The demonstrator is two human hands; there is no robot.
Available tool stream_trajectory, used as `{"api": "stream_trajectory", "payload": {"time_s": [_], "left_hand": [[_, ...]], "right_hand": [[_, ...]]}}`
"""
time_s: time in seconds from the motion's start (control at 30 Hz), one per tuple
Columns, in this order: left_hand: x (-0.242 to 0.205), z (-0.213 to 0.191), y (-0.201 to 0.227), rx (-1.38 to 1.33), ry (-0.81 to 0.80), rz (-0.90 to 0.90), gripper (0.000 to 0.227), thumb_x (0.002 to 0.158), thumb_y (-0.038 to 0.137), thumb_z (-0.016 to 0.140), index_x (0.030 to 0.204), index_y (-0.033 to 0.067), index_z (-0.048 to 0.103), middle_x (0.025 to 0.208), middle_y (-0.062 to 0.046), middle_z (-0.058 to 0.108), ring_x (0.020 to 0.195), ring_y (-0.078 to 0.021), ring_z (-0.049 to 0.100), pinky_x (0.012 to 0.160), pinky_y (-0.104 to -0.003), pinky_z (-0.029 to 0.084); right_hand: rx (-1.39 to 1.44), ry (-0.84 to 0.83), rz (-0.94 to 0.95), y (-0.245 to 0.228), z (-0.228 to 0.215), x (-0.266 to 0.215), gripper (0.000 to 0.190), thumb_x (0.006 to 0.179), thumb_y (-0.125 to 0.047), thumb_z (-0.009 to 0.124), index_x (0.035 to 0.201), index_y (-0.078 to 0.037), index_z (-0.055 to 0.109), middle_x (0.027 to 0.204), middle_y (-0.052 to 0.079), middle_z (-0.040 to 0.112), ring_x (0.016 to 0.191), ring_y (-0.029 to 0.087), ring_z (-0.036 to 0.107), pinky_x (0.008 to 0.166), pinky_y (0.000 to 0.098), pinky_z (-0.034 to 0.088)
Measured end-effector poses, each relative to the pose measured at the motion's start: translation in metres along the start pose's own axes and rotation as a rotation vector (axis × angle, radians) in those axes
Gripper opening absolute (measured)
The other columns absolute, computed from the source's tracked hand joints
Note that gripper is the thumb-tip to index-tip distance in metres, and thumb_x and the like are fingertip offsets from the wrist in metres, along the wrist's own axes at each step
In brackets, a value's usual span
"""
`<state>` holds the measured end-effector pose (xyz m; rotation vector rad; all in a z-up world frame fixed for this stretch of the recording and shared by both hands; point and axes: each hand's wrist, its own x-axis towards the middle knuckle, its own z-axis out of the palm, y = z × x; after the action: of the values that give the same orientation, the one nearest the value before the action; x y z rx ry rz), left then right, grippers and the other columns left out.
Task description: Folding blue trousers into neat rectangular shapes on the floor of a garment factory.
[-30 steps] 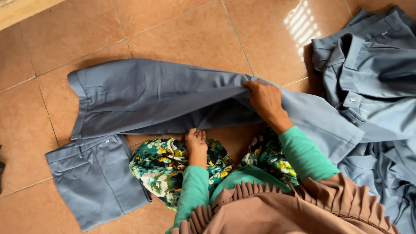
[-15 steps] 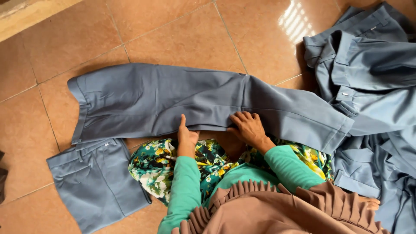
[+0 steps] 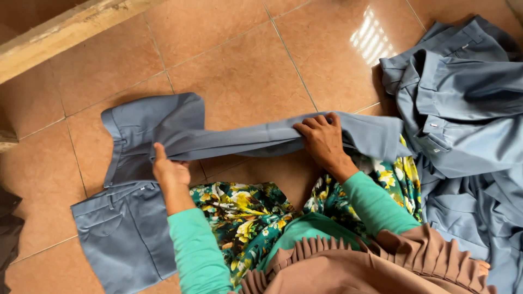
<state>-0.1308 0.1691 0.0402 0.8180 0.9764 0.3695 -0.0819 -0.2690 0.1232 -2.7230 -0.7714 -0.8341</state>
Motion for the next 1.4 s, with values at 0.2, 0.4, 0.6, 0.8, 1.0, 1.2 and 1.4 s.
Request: {"api": "stream_trajectory", "payload": {"time_s": [0.2,0.4,0.6,0.8,1.0,1.2,1.4], "left_hand": [[0.012,-0.022,0.064,-0.085,-0.003,0.055,0.062,0.096,0.050,0.071,0.137,0.0089,0.048,0.130,-0.020,0.066,0.109,-0.0406,0.075,0.085,-0.053,0.067],[0.012,-0.010,0.106,-0.104,-0.053,0.013,0.059,0.096,0.051,0.067,0.132,0.0071,0.052,0.127,-0.017,0.069,0.113,-0.0336,0.076,0.093,-0.049,0.066],[-0.026,0.016,0.149,-0.244,-0.226,0.133,0.043,0.096,0.037,0.062,0.121,0.0019,0.065,0.112,-0.013,0.074,0.090,-0.0263,0.074,0.078,-0.039,0.066],[0.015,-0.030,0.106,-0.118,-0.067,0.136,0.071,0.091,0.056,0.070,0.142,0.0101,0.050,0.134,-0.016,0.070,0.119,-0.0332,0.076,0.096,-0.050,0.065],[0.082,-0.125,-0.016,0.254,0.149,-0.199,0.075,0.107,0.062,0.041,0.155,0.0060,0.025,0.143,-0.036,0.046,0.129,-0.0448,0.055,0.102,-0.053,0.054],[0.016,-0.094,-0.042,1.721,0.177,0.178,0.081,0.097,0.065,0.047,0.111,-0.0087,0.076,0.113,-0.032,0.073,0.119,-0.0458,0.064,0.108,-0.051,0.046],[-0.066,0.018,-0.125,1.591,-0.152,0.627,0.030,0.098,0.027,0.066,0.127,0.0231,0.073,0.118,-0.014,0.074,0.113,-0.0354,0.069,0.097,-0.048,0.055]], "right_hand": [[0.121,0.023,0.015,0.002,-0.013,0.028,0.019,0.092,-0.012,0.070,0.100,-0.028,0.075,0.086,-0.008,0.068,0.093,0.011,0.065,0.107,0.0431,0.036],[0.022,-0.247,0.031,0.042,0.044,0.034,0.016,0.096,-0.015,0.065,0.095,-0.027,0.075,0.078,-0.006,0.071,0.084,0.013,0.069,0.101,0.0454,0.043],[0.041,0.036,-0.109,0.063,-0.031,0.116,0.040,0.087,0.002,0.063,0.121,-0.016,0.074,0.108,0.002,0.069,0.102,0.022,0.060,0.106,0.0425,0.038],[-0.089,0.103,-0.206,0.070,-0.011,0.049,0.037,0.097,-0.005,0.059,0.126,-0.024,0.071,0.111,0.001,0.065,0.111,0.022,0.059,0.110,0.0463,0.037],[0.000,-0.469,0.015,0.087,0.093,-0.082,0.034,0.082,-0.011,0.058,0.102,-0.034,0.073,0.129,-0.010,0.062,0.126,0.018,0.053,0.108,0.0472,0.038],[0.343,-0.479,0.605,0.145,0.137,-0.085,0.033,0.096,-0.022,0.063,0.124,-0.038,0.071,0.118,0.004,0.069,0.108,0.033,0.067,0.092,0.0504,0.055],[0.488,-0.471,0.878,0.167,0.205,-0.097,0.043,0.086,-0.042,0.082,0.124,-0.023,0.074,0.099,0.007,0.073,0.096,0.032,0.073,0.084,0.0499,0.057]]}}
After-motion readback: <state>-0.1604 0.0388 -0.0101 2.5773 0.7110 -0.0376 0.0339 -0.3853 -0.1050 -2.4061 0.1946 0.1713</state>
